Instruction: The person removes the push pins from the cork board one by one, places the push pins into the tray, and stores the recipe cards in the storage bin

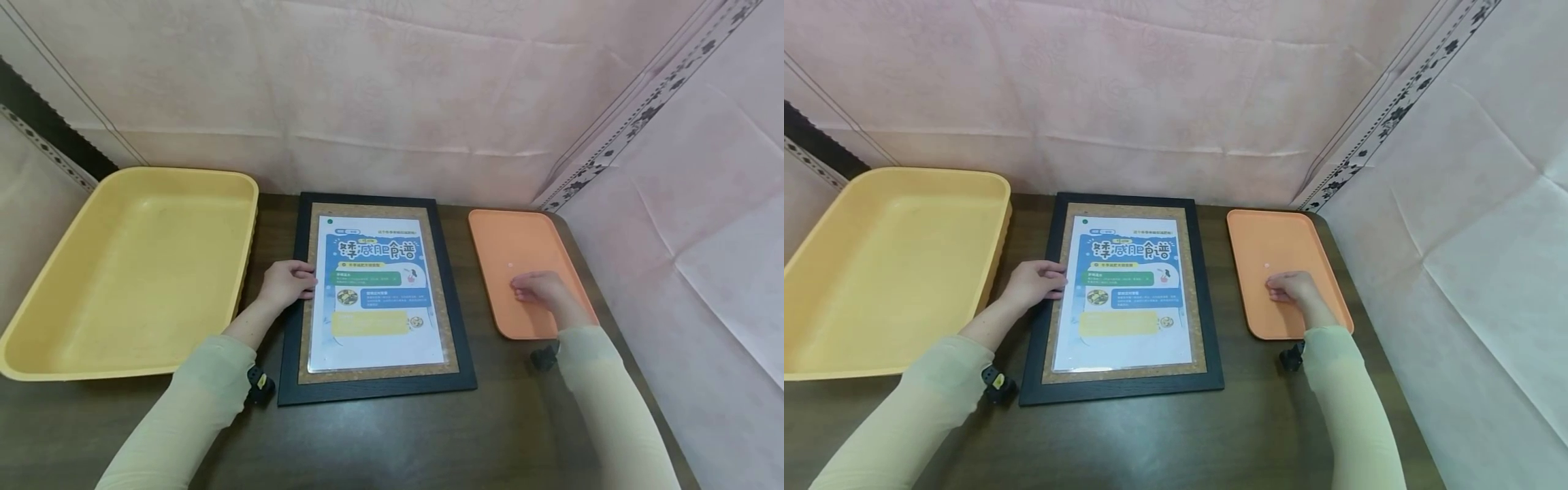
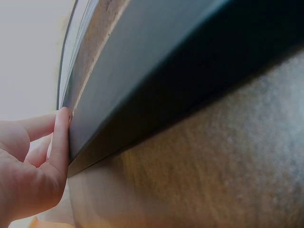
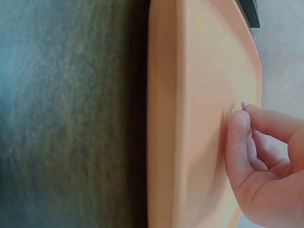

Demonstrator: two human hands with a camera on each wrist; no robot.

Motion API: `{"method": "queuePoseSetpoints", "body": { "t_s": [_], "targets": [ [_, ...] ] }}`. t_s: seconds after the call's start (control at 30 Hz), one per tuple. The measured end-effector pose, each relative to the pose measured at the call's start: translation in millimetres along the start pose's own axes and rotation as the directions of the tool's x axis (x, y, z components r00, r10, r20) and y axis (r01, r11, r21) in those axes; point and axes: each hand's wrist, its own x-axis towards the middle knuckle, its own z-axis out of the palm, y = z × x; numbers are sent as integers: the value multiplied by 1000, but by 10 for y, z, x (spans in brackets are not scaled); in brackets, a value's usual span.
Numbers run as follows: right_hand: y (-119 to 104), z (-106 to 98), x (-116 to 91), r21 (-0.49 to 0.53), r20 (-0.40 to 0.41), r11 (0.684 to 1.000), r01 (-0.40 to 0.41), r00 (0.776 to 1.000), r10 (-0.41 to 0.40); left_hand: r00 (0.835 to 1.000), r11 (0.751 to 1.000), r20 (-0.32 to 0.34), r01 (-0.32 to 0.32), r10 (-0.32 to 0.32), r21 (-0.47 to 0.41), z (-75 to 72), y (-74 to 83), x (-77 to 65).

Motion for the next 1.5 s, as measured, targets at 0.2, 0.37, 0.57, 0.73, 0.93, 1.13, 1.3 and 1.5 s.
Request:
{"method": "queuePoseSetpoints", "body": {
  "t_s": [0.2, 0.37, 0.57, 0.73, 0.93, 1.13, 1.3, 1.5],
  "targets": [
    [8, 12, 10, -37, -12, 999, 6, 1000, -7, 1000, 1000, 1, 2, -2, 2, 4, 3, 0],
    [22, 25, 29, -65, -24, 998, 18, 1000, -20, 1000, 1000, 1, 6, -6, 0, 2, -1, 2],
    [17, 20, 50, -62, -50, 997, 37, 998, -41, 1000, 1000, -3, 5, -5, 2, 10, 5, -1],
    [-71, 6, -12, -142, -67, 983, 115, 990, -125, 1000, 1000, -10, 0, 0, 5, 4, 8, -7],
    [-359, 128, -65, -210, -76, 966, 148, 983, -167, 1000, 1000, -5, -7, 7, 10, -3, 0, -15],
    [-727, 464, -30, -179, -26, 965, 190, 980, -198, 1000, 1000, -7, 11, -11, -13, 18, 3, -13],
    [-992, 795, 29, -174, -8, 963, 206, 978, -211, 1000, 1000, 1, 14, -14, -17, 24, 8, -12],
    [-1304, 1239, 167, -130, 2, 964, 233, 972, -234, 1000, 1000, 0, 15, -15, -16, 14, 13, -23]
  ]
}}
